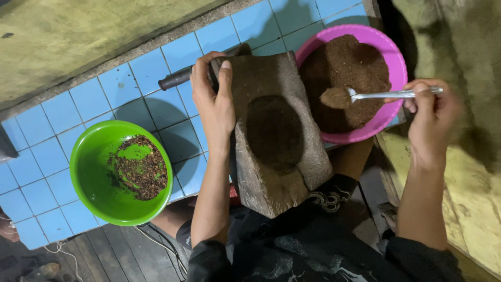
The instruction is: The person uses a wooden pestle and mortar to grind dark seeds from a green bowl into a fine powder. They then use a spoon to transfer the ground powder into a pink bowl.
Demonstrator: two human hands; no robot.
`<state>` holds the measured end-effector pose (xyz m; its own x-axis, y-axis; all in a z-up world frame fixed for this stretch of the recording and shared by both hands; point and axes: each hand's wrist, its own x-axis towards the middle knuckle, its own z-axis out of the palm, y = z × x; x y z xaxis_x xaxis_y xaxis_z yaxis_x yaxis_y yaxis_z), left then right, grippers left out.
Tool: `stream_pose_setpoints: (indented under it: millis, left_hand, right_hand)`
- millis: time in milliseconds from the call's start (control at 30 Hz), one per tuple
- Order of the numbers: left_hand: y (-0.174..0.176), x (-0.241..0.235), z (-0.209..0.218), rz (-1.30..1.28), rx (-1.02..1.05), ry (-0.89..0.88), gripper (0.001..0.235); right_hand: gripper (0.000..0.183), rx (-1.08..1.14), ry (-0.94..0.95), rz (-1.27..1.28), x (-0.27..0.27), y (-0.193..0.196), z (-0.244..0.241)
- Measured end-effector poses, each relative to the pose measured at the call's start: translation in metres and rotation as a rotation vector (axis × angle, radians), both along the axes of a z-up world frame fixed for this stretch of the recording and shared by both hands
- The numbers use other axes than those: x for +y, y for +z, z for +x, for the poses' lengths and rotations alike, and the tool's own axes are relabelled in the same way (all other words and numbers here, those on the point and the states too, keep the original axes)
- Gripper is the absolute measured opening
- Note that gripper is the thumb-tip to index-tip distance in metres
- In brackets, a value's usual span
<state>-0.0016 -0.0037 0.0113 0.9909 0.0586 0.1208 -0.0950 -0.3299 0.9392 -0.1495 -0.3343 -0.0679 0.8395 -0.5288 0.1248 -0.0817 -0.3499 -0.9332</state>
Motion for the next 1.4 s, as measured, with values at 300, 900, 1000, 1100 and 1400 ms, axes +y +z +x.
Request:
stream_pose_setpoints:
  millis: [300,900,1000,1100,1400]
  left_hand:
    - [-0.007,0.001,0.003,0.026,-0.018,0.008,0.023]
    - [0.002,-0.011,0.000,0.054,0.007,-0.016,0.028]
    - [0.000,-0.012,0.001,0.061,-0.026,-0.016,0.025]
    - [0.003,-0.013,0.001,0.060,-0.018,-0.020,0.026]
    - [0.000,-0.014,0.000,0.038,0.006,-0.016,0.029]
  right_hand:
    - [0.013,-0.220,0.154,-0.697,-0.008,-0.054,-0.016]
    - [0.021,-0.025,0.453,-0.520,0.130,-0.045,-0.032]
    - [0.019,0.016,0.472,-0.391,0.116,-0.007,-0.010]
    - [0.021,-0.119,0.523,-0.296,0.083,-0.052,0.007]
    - [0.025,-0.053,1.073,-0.218,0.043,-0.038,0.079]
